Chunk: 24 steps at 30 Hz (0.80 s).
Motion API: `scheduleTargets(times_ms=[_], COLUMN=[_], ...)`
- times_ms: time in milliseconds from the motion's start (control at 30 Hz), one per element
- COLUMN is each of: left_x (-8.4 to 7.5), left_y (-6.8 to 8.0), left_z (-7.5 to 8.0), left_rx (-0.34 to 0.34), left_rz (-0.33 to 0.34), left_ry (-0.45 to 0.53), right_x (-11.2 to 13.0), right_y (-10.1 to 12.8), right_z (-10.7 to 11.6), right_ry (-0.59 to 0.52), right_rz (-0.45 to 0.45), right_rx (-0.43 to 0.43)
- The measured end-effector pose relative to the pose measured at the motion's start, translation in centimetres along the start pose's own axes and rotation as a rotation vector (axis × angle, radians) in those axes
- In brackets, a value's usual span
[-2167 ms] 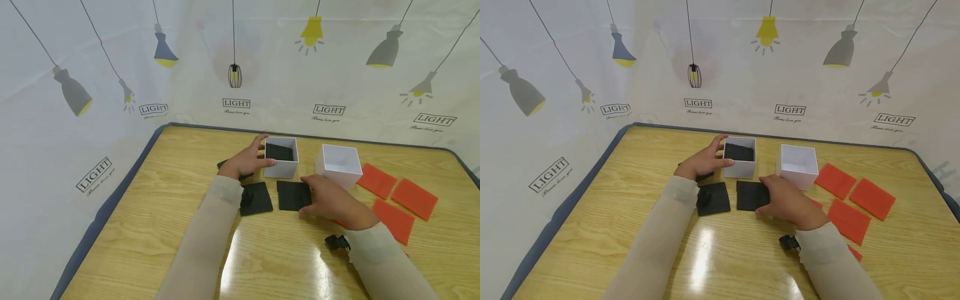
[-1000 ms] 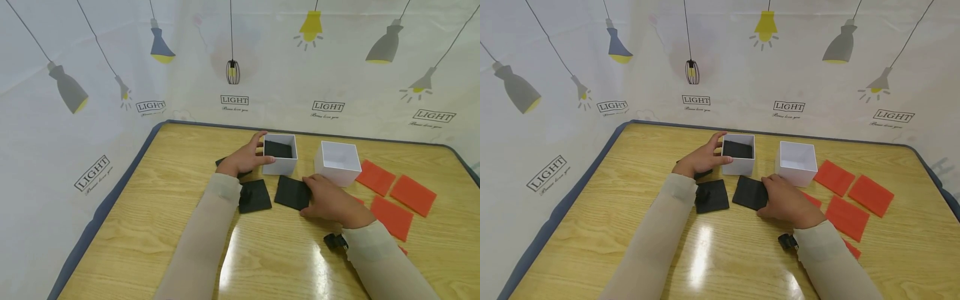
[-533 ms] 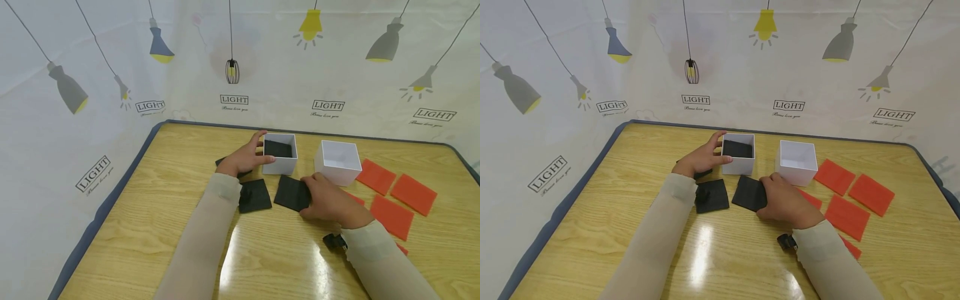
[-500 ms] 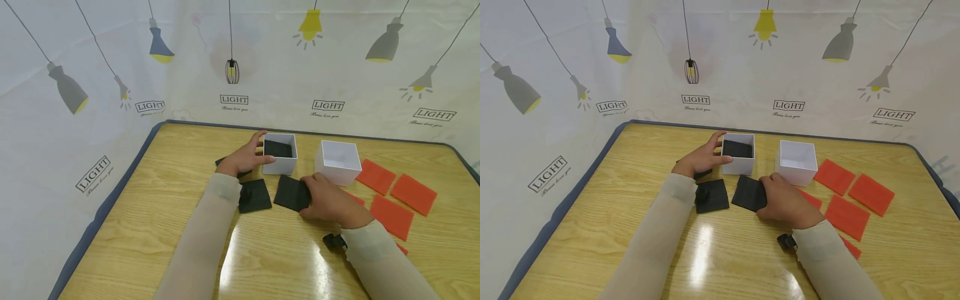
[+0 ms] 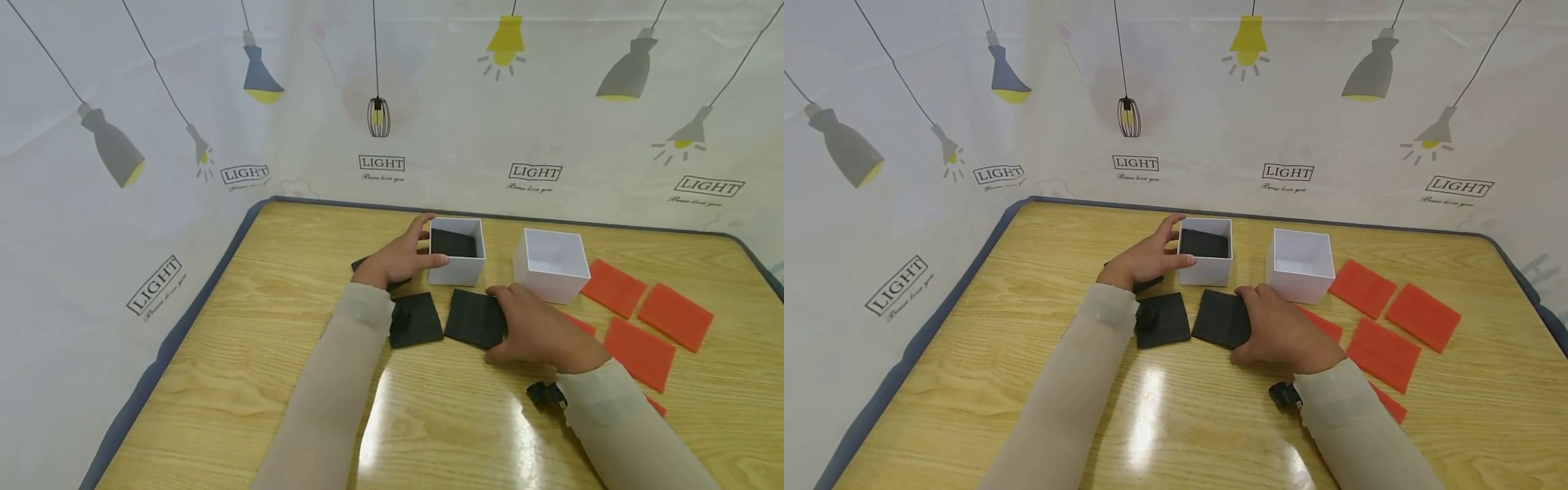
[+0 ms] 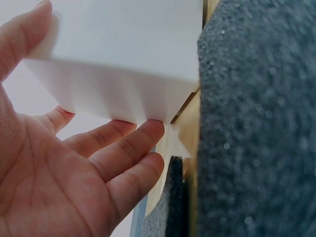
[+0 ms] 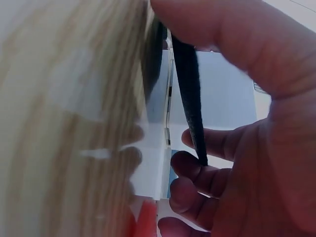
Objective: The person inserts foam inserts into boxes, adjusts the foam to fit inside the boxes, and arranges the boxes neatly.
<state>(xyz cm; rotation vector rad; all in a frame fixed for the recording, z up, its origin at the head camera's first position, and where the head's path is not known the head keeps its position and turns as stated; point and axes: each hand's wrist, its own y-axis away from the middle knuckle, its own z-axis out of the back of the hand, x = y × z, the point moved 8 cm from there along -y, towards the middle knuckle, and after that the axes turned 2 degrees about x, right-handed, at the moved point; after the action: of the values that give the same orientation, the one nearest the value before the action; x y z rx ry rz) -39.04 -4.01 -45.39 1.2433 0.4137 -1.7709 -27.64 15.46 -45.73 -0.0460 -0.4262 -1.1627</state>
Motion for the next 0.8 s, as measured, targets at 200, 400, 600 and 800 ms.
scheduleTargets(times_ms=[200,400,600,800], left_x=[0.02,-0.01,-0.1,-0.18], left_y=[-0.01,0.05,0.08,0.2], left_z=[0.03,0.04,0.0,0.04], left_rx=[-0.001,-0.001,0.0,0.001], left_rz=[-0.001,-0.001,-0.004,0.002], left_ry=[-0.004,-0.01,-0.016,-0.02], right_x=[-0.04,0.15,0.2,0.13], right_y=[0.08,0.21,0.33,0.37], right_z=[-0.05,0.18,0.46,0.78], right_ry=[-0.004,-0.047,-0.104,-0.121], right_rz=[-0.012,0.01,0.031,0.045], right_rx=[0.008,-0.008,-0.007,-0.005])
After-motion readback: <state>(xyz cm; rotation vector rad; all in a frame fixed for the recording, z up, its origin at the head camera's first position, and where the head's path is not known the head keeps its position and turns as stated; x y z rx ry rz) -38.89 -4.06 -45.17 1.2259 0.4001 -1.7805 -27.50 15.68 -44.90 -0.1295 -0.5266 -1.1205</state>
